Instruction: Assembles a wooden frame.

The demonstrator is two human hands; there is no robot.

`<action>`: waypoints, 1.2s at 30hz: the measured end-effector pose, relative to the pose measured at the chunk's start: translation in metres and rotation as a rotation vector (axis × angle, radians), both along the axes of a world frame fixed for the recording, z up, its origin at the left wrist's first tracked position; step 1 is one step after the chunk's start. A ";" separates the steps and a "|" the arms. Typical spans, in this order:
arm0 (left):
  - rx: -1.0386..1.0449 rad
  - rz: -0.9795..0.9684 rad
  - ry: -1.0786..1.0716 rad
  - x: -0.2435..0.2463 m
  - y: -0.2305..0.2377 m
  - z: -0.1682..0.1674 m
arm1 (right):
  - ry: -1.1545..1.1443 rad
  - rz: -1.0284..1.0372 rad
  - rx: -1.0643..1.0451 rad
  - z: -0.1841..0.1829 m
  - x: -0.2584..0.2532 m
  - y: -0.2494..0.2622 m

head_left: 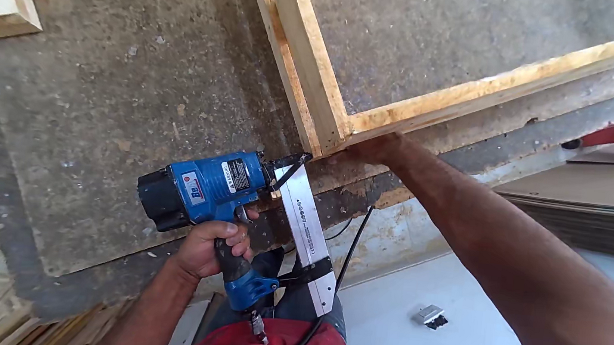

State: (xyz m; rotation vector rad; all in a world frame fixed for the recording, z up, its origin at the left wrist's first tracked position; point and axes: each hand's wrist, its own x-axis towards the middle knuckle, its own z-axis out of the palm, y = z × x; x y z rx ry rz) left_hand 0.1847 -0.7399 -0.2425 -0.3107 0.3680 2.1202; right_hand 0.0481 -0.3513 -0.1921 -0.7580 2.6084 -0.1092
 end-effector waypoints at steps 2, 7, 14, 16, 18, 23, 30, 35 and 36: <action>0.009 0.002 -0.007 -0.001 0.000 -0.002 | 0.014 -0.007 0.018 0.000 0.000 0.000; -0.016 -0.004 -0.010 -0.001 -0.001 -0.004 | 0.033 -0.018 0.057 -0.004 0.000 -0.001; 0.001 0.020 -0.010 0.000 -0.001 -0.001 | 0.081 0.002 0.058 -0.008 0.001 0.002; 0.013 0.027 -0.020 0.001 -0.001 -0.004 | 0.102 0.024 0.059 -0.008 0.001 0.003; -0.002 0.027 -0.035 0.002 -0.002 -0.006 | 0.105 0.029 0.057 -0.006 0.001 0.002; -0.031 0.013 -0.039 0.001 0.003 -0.011 | 0.087 -0.009 0.074 -0.007 0.002 0.003; -0.030 0.027 -0.037 -0.002 0.004 -0.012 | 0.129 -0.025 0.045 -0.001 0.006 0.003; 0.009 0.101 0.032 0.011 0.006 0.004 | 0.130 -0.230 0.088 0.003 0.021 -0.008; 0.004 0.128 0.055 0.015 0.002 0.010 | 0.180 -0.339 0.063 0.001 0.030 -0.011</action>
